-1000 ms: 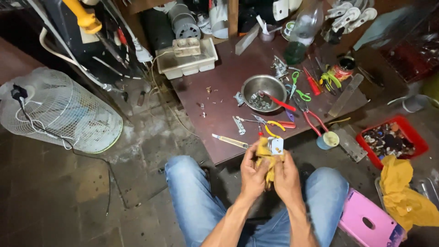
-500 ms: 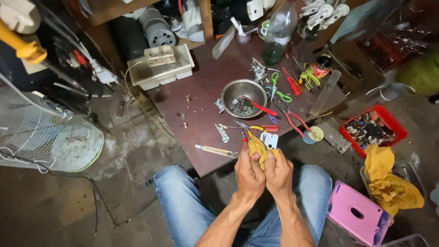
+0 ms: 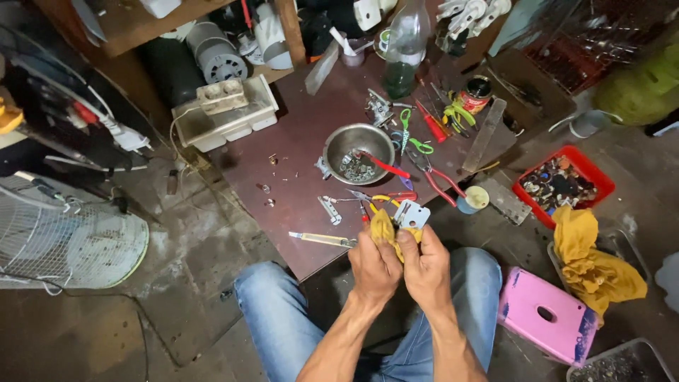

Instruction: Cleaning and repairing small electronic components using a cloth and hand tools

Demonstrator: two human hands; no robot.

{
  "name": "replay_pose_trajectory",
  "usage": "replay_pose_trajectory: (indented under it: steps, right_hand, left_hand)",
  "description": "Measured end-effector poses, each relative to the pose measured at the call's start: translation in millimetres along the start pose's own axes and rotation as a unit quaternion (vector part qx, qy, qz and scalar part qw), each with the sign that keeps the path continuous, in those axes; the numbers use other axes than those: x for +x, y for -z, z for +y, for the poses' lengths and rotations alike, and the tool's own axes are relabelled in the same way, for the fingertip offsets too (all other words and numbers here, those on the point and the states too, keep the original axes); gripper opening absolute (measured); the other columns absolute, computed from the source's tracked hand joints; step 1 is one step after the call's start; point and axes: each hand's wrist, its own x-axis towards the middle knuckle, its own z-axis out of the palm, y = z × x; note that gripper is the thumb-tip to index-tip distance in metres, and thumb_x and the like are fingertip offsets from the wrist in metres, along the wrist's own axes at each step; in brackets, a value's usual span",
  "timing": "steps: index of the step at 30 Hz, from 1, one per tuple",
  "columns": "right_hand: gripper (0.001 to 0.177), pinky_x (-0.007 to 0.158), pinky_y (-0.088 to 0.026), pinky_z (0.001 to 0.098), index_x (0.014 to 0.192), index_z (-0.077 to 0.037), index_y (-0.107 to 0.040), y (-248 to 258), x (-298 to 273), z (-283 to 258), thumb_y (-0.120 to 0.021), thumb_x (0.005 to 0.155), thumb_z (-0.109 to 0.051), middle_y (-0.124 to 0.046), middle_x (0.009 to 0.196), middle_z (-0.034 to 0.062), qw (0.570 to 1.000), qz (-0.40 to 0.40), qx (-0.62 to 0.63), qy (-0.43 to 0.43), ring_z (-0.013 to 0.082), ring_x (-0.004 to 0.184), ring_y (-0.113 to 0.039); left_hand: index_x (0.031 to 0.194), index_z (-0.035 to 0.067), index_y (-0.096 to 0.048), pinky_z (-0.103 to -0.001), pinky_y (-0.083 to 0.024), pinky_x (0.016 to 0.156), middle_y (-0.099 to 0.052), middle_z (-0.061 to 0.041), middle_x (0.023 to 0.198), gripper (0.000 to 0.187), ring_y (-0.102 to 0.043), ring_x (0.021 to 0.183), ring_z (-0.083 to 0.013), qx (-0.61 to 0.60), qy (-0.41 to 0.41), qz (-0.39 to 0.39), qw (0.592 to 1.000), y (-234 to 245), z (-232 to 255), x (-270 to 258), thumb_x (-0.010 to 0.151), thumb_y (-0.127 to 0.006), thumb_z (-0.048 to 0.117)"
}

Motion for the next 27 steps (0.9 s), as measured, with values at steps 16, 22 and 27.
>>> replay_pose_trajectory:
  steps: [16, 22, 27]
  right_hand:
    - [0.034, 0.086, -0.05, 0.0284, 0.123, -0.007, -0.06, 24, 7, -22, -0.049, 0.1, -0.029, -0.066, 0.108, 0.0014, 0.985, -0.136, 0.043, -0.096, 0.0108, 0.097, -0.059]
    - [0.036, 0.085, -0.05, 0.0296, 0.124, -0.003, -0.053, 22, 1, -17, -0.066, 0.09, -0.004, -0.067, 0.107, 0.0124, 0.951, -0.166, 0.159, -0.207, 0.017, 0.099, -0.061]
    - [0.011, 0.065, -0.056, 0.0337, 0.09, -0.008, -0.061, 37, 13, -3, -0.065, 0.085, 0.001, -0.07, 0.088, 0.0113, 0.941, 0.029, 0.242, -0.234, 0.0227, 0.076, -0.07]
  left_hand:
    - [0.098, 0.001, -0.064, -0.039, -0.048, 0.089, -0.066, -0.013, 0.099, 0.025, -0.063, 0.095, -0.0257, -0.081, 0.109, -0.103, 0.985, 33, 80, 53, 0.098, -0.057, 0.026]
    - [0.09, 0.001, -0.069, -0.031, -0.04, 0.064, -0.049, -0.001, 0.069, 0.029, -0.047, 0.069, -0.014, -0.033, 0.155, -0.023, 0.987, 27, 72, 52, 0.103, -0.05, 0.018]
    - [0.113, -0.003, -0.071, -0.031, -0.052, 0.071, -0.068, -0.008, 0.092, 0.029, -0.062, 0.086, -0.0173, -0.02, 0.165, 0.028, 0.986, 32, 54, 44, 0.102, -0.054, 0.018]
